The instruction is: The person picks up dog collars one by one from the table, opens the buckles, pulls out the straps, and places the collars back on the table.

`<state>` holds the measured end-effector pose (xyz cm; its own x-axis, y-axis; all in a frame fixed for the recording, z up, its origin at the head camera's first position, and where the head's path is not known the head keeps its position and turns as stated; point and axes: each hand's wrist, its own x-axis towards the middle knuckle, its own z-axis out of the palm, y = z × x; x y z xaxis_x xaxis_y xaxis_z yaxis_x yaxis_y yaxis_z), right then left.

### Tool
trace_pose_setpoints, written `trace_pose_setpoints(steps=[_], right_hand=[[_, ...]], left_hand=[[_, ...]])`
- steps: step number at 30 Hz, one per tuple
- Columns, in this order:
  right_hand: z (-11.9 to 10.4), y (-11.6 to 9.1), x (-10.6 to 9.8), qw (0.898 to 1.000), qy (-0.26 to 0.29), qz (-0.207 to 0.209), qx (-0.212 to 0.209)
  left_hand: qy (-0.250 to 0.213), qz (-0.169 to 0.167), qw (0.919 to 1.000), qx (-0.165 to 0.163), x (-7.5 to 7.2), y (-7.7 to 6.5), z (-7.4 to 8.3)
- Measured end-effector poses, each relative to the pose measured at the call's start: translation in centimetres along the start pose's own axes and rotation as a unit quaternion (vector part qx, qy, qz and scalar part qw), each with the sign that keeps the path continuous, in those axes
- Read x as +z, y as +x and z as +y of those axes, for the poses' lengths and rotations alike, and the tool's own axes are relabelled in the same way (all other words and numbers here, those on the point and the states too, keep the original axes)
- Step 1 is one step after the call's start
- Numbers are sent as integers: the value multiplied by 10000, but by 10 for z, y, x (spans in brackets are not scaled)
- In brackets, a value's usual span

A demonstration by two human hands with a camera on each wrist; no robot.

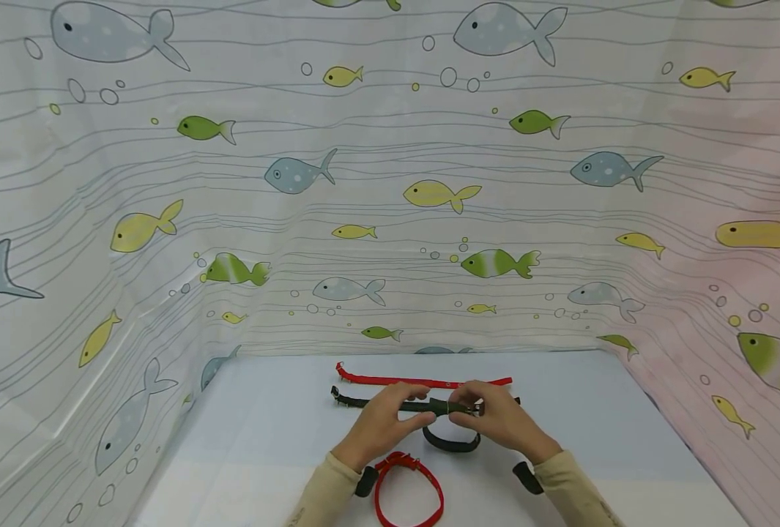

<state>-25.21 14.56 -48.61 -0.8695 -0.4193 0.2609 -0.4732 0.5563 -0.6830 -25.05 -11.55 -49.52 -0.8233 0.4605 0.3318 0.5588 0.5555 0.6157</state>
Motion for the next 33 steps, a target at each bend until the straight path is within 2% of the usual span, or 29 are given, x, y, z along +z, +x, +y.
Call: trace_pose_setpoints(steps=[4, 7, 15, 22, 33], right_hand=[[-8, 1, 3, 10000, 23, 0, -67], [-13, 1, 6, 9999, 37, -6, -143], [-16, 1, 10, 9997, 25, -28, -245], [-16, 1, 6, 9993, 313, -133, -158], [-16, -2, 7, 9943, 992, 353, 174]], left_hand=[[-188, -172, 9997, 8, 7, 4, 7], [-344, -151, 9992, 135, 10, 4, 10], [-592, 240, 9931, 984, 17, 3, 4], [-901, 245, 9910, 955, 15, 2, 6], [-631, 562, 9904, 1095, 13, 3, 5]])
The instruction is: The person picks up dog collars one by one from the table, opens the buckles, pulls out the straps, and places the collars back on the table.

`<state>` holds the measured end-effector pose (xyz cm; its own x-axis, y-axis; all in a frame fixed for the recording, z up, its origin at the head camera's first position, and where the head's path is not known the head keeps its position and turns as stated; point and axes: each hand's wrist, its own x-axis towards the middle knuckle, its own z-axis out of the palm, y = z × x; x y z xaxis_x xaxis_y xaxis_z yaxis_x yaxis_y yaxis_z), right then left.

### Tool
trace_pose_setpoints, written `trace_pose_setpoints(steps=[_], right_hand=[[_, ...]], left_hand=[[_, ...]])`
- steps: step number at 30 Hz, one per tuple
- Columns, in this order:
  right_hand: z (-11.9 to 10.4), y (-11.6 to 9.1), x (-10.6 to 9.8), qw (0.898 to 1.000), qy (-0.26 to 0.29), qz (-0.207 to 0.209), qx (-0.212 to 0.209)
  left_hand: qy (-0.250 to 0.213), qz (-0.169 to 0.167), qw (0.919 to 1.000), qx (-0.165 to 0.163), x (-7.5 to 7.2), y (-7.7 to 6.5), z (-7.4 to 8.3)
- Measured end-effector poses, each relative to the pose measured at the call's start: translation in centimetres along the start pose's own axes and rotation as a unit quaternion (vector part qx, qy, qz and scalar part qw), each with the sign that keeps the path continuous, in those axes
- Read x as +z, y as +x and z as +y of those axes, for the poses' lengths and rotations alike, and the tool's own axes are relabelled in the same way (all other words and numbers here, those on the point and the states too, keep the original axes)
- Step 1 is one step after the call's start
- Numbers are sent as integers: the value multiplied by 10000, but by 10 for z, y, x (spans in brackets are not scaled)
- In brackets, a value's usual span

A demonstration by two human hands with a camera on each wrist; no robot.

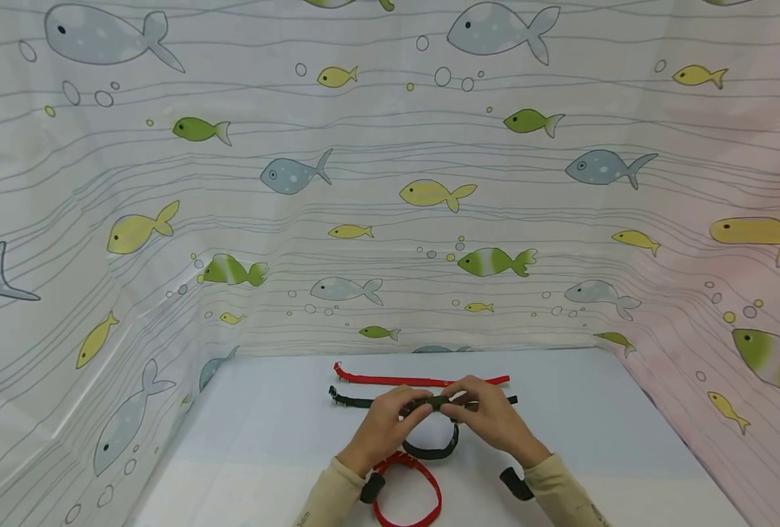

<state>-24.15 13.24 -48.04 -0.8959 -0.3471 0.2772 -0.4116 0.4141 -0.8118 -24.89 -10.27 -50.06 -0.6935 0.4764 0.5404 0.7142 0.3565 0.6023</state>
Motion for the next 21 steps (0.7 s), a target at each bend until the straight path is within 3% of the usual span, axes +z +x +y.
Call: trace_pose_setpoints(steps=[4, 11, 15, 21], right_hand=[[1, 0, 0, 9999, -73, -79, -76], [-3, 0, -4, 9870, -1431, -360, -644], [-4, -1, -3, 9827, -1657, -126, -819], [-1, -2, -2, 9823, -1469, 345, -1108]], left_hand=[[133, -18, 9998, 137, -1, 0, -2], [258, -203, 9988, 372, 3, -1, 3], [308, -138, 9987, 382, 4, -1, 4], [404, 93, 9978, 526, 2, 0, 3]])
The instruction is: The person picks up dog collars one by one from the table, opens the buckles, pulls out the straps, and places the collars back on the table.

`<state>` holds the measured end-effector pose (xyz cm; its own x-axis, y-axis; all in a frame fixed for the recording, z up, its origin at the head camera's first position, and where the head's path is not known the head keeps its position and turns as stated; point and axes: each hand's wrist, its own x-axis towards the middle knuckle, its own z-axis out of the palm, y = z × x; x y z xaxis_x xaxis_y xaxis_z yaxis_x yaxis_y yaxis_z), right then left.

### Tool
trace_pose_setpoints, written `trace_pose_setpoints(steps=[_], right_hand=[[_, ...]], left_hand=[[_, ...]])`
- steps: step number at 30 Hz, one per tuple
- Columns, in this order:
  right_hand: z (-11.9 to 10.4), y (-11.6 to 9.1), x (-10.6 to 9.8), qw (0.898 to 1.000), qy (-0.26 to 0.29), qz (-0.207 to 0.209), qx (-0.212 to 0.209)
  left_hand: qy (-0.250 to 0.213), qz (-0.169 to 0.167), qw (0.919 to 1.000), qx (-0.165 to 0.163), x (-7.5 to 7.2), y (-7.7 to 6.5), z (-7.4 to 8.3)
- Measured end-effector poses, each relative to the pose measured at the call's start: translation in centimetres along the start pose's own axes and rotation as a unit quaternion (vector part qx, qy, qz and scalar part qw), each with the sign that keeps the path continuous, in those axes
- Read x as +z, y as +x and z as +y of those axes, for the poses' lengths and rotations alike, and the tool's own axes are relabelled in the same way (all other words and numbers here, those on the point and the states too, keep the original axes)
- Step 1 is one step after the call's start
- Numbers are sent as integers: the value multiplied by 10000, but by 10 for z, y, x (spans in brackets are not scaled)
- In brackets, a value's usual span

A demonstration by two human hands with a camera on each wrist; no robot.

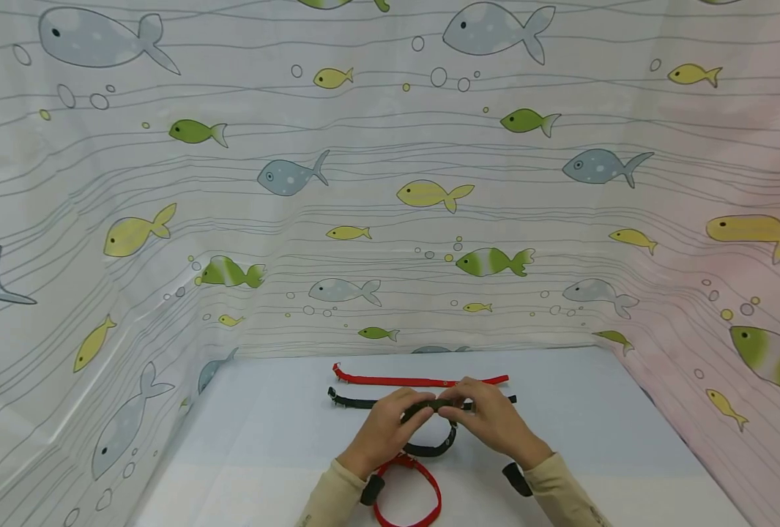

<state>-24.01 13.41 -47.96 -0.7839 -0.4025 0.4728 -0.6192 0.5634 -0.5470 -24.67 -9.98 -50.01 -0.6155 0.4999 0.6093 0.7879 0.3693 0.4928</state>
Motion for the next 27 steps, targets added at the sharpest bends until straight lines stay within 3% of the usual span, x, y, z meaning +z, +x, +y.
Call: trace_pose_setpoints(steps=[7, 15, 22, 27], right_hand=[[-2, 1, 2, 9993, 329, 151, -75], [-5, 2, 4, 9999, 0, -151, 5], [-6, 1, 5, 9966, -462, -680, 23], [-5, 0, 5, 9992, -123, -383, -22]], left_hand=[[-34, 50, 9997, -255, -2, -1, -1], [97, -35, 9986, -527, -2, -2, 3], [63, -222, 9990, -383, -2, -3, 4], [-18, -132, 9995, -287, -1, -3, 3]])
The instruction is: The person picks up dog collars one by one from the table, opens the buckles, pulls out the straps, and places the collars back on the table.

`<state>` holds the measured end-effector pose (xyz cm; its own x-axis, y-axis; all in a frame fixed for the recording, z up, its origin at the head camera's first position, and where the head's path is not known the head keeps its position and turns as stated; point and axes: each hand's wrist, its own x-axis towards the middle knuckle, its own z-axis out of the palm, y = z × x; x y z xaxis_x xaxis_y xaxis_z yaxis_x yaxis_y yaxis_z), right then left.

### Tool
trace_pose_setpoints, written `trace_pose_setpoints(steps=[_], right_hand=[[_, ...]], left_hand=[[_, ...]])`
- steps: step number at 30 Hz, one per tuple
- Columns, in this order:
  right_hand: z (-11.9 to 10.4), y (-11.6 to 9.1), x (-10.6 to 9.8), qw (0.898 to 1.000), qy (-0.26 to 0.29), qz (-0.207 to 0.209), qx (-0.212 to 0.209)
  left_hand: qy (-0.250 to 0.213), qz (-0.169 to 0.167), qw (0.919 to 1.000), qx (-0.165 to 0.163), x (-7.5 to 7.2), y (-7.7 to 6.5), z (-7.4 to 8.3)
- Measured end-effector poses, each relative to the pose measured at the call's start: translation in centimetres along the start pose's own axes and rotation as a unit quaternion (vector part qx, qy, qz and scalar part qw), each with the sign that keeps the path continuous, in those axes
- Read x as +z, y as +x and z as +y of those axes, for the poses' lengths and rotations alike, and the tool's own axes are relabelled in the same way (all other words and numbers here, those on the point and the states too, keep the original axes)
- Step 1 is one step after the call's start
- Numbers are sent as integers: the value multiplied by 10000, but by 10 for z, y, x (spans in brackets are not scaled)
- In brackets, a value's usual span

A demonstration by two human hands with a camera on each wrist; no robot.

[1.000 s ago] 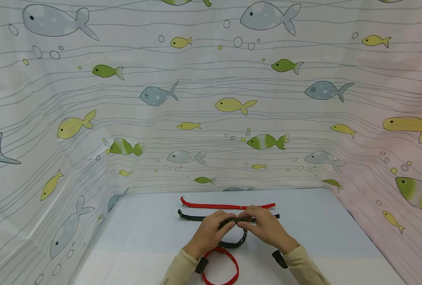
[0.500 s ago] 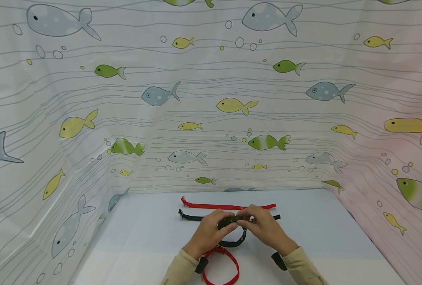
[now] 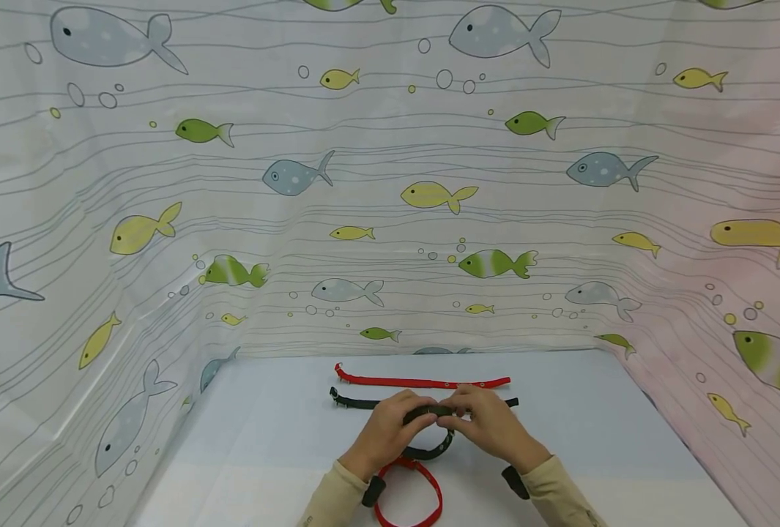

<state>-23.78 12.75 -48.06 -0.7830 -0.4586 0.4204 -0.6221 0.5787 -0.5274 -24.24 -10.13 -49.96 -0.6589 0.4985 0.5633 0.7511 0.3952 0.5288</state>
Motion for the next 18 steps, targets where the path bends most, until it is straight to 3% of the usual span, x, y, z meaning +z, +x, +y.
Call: trace_pose_setpoints(steps=[4, 12, 18], right_hand=[[1, 0, 1, 9990, 334, 287, 30], [2, 1, 2, 9934, 923, 663, 169], [6, 2, 4, 9867, 1431, 654, 406]], left_hand=[[-66, 163, 9998, 31, 0, 0, -3], [-534, 289, 9978, -251, -3, -1, -7], [-700, 287, 9962, -432, -3, -4, -10]])
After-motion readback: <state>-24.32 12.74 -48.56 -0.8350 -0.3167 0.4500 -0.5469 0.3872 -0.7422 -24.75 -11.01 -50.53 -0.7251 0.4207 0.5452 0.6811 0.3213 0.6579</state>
